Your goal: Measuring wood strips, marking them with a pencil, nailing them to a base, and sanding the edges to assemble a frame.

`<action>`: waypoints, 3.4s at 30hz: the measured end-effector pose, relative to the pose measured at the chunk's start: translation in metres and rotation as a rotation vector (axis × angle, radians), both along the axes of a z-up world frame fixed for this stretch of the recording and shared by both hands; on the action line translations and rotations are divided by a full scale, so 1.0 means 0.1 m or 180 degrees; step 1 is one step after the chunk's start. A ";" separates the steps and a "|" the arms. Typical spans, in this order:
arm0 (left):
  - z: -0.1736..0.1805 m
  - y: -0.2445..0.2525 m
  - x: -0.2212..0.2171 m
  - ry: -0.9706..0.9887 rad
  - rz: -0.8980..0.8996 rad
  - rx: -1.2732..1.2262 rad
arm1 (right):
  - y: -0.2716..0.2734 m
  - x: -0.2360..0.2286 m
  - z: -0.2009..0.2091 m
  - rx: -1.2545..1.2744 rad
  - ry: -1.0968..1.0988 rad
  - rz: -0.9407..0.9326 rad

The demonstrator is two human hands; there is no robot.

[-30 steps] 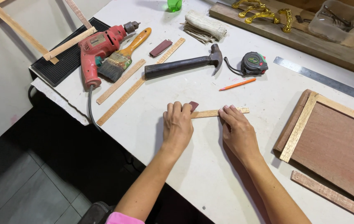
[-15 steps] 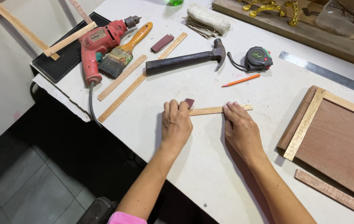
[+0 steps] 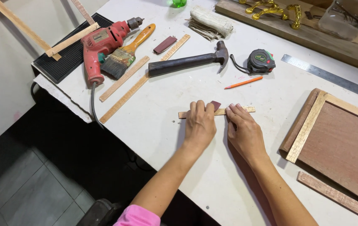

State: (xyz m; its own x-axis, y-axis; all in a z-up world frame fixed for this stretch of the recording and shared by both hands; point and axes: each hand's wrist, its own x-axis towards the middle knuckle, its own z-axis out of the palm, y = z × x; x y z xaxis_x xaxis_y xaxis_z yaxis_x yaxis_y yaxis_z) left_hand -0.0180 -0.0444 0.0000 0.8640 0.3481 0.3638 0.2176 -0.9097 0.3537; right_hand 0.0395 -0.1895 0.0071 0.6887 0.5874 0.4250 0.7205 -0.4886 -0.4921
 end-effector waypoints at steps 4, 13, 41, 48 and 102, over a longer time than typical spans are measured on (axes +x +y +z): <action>0.13 0.40 -0.32 0.0171 0.0321 0.0030 | 0.00 0.01 -0.03 -0.0025 -0.0051 -0.0007; 0.20 0.00 -0.04 -0.0075 -0.0064 -0.0166 | 0.02 -0.01 0.03 -0.0034 -0.0019 -0.0066; 0.52 0.11 -0.13 -0.0794 -0.0195 -0.2592 | 0.18 -0.50 0.51 0.1001 0.1088 0.0057; 0.30 0.54 -0.45 -0.0333 -0.0619 -0.0528 | 0.18 -0.57 0.70 0.0065 0.1675 -0.0355; 0.26 0.48 -0.27 0.0048 -0.0334 -0.0350 | 0.61 -0.39 0.00 -0.0412 -0.0453 0.0169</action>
